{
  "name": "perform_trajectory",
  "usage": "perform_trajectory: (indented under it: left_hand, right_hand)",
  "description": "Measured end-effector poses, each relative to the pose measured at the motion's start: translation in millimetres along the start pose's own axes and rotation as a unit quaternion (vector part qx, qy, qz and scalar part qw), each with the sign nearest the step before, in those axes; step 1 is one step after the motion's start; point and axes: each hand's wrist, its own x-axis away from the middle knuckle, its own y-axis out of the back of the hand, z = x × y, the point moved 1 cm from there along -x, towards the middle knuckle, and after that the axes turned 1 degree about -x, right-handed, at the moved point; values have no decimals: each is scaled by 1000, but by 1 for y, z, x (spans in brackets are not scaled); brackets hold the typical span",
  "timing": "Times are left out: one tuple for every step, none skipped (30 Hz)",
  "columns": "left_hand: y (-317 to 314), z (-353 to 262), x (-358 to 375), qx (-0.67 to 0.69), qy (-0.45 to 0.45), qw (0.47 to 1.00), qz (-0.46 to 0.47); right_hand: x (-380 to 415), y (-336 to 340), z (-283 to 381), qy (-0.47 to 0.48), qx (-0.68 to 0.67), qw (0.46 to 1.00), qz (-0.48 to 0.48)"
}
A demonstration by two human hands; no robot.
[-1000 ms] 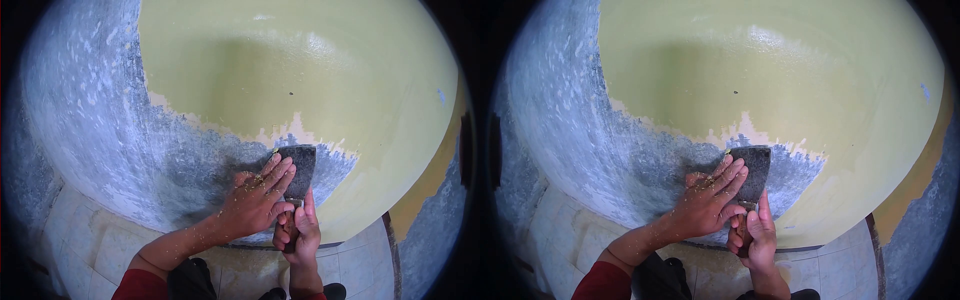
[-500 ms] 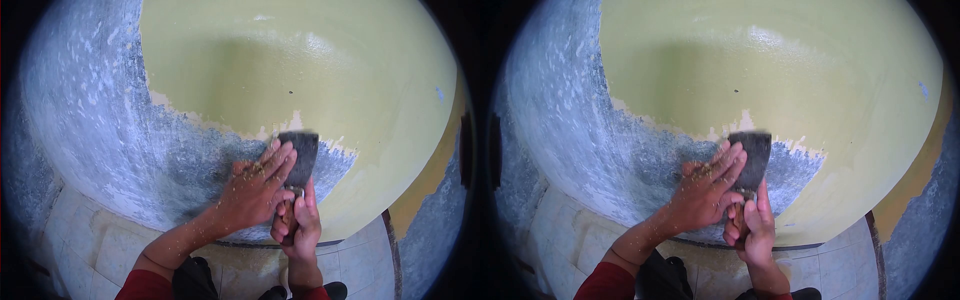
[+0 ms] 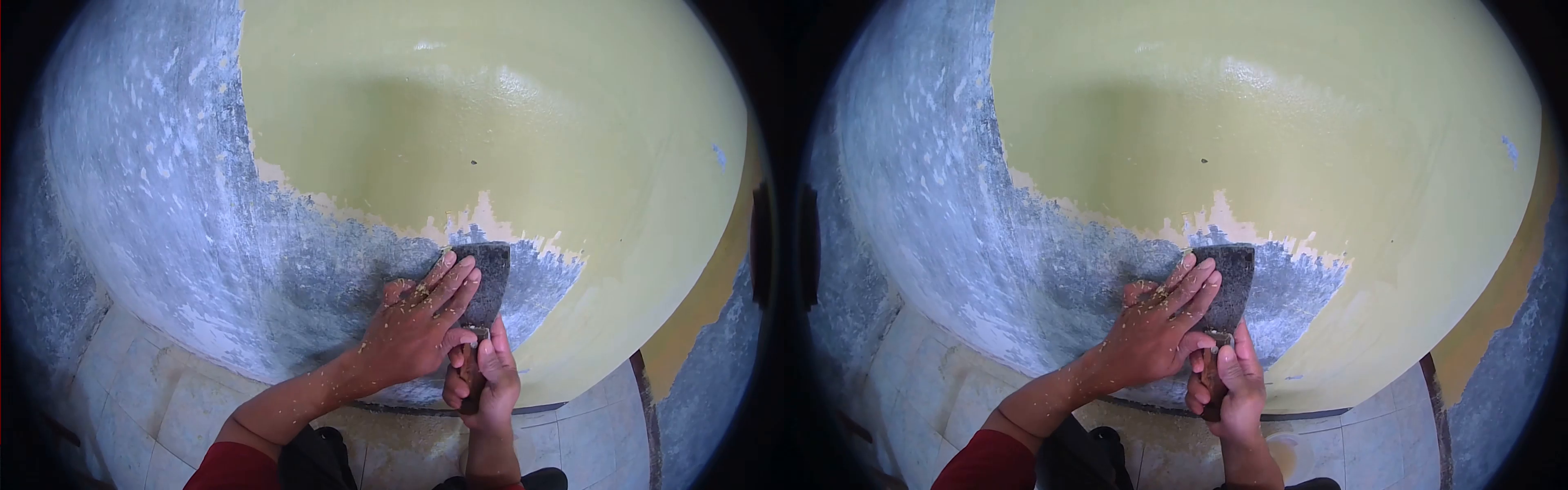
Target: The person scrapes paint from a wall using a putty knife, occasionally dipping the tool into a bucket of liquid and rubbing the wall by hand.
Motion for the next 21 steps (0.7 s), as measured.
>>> perform_trajectory:
  left_hand:
    - [0, 1, 1, -2, 2, 1000, 0]
    - [-2, -1, 6, -14, 2, 1000, 6]
    - [-4, 0, 9, -28, -1, 1000, 12]
    - [-7, 2, 9, -31, -2, 999, 14]
    - [-10, 4, 6, -12, 2, 1000, -6]
    - [-10, 3, 4, 8, 9, 1000, -25]
    - [-8, 1, 6, 9, 11, 1000, -23]
    - [-2, 1, 5, -6, 14, 1000, -3]
    - [1, 2, 1, -23, 15, 1000, 13]
    - [-2, 0, 3, -22, 17, 1000, 15]
    - [-8, -2, 8, -15, 12, 1000, 2]
    - [-7, -2, 6, -13, 4, 1000, -15]
    - [-3, 3, -1, -15, 1, 1000, -18]
    - [1, 7, -8, -24, 10, 999, -18]
    - [5, 8, -10, -32, 21, 999, -15]
    - [7, 8, -9, -32, 22, 999, -15]
    - [9, 9, -9, -10, 19, 1000, -17]
    - [11, 10, -7, 13, 16, 1000, -18]
    - [9, 10, -2, 26, 6, 1000, 7]
    - [9, 8, 3, 26, 3, 1000, 6]
    - [10, 5, 7, 32, 4, 999, 27]
  right_hand:
    - [-2, 3, -4, -2, -1, 1000, 2]
    - [0, 9, -14, 0, -5, 1000, -7]
    - [1, 9, -20, 5, -10, 1000, -15]
    - [0, 7, -18, 6, -13, 1000, -14]
    - [-4, 3, -11, 0, -18, 1000, -8]
    - [-5, 0, -6, -9, -22, 1000, -3]
    - [-1, 0, -9, -12, -23, 1000, -5]
    - [1, -3, -15, 2, -21, 1000, -8]
    - [-1, -4, -16, 20, -18, 1000, -9]
    - [0, -2, -16, 17, -19, 1000, -11]
    - [2, 1, -18, 22, -21, 1000, 2]
    - [0, 0, -19, 33, -23, 999, 19]
    - [-9, -3, -16, 37, -22, 999, 22]
    - [-18, -9, -10, 40, -17, 999, 21]
    - [-21, -13, -9, 41, -13, 999, 18]
    - [-18, -16, -11, 41, -13, 999, 18]
    - [-15, -22, -12, 47, -6, 999, 9]
    - [-11, -25, -14, 53, -1, 999, -2]
    - [-4, -21, -17, 48, -2, 999, -9]
    - [0, -15, -21, 51, -3, 999, -9]
    - [0, -9, -24, 62, -1, 998, -7]
